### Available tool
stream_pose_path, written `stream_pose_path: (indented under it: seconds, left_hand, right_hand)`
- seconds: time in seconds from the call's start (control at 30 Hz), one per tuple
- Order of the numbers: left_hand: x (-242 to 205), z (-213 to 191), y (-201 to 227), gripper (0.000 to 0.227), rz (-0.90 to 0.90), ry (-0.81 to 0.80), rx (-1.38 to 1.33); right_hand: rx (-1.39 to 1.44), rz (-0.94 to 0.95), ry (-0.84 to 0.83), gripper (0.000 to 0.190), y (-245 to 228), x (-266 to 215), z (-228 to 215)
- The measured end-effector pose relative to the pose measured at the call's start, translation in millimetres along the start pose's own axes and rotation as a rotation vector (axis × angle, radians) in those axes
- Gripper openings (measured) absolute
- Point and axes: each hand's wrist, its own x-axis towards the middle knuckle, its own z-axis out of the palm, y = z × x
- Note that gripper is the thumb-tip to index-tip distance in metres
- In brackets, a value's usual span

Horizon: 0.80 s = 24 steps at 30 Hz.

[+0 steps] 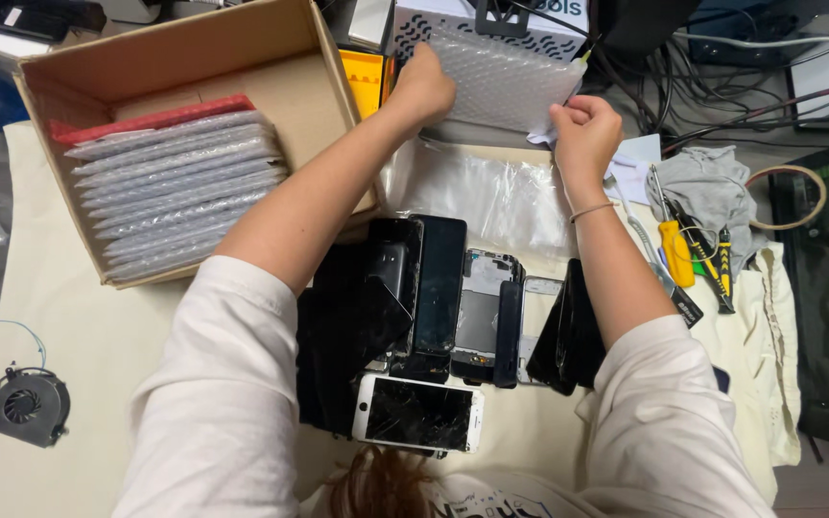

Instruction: The person wraps several disassembled smartphone components in bubble wrap and plastic bags. They place the wrapped items into a cardboard box filled with additional bubble wrap.

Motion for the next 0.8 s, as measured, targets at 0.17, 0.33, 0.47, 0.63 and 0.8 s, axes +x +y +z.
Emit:
stream_pose_path:
  seconds: [0.17, 0.33, 0.47, 0.63, 0.8]
  left_hand:
    - [1, 4, -6, 0.046, 0.003, -0.013, 0.001]
    - [-15, -4, -2, 0.042, 0.038, -0.003, -0.027]
    - [-40, -26, 1, 0.04, 0.474, 0.219, -0.148]
    - [-160, -66, -16, 0.018, 0.915, 0.14, -0.262]
    - [-281, -51, -85, 0.018, 0.585, -0.123, -0.516]
  right_hand:
    - [0.042, 0.013, 0.016, 0.009, -7, -7, -5]
    - [0.202, -0.089, -0.018, 0.006, -7, -12, -20]
    - [0.514, -0.219, -0.029, 0.013, -16, -19, -52]
    - [0.556, -0.18, -0.125, 0.012, -45, -96, -133]
    - [0.538, -0.017, -0.178, 0.018, -39, -214, -184]
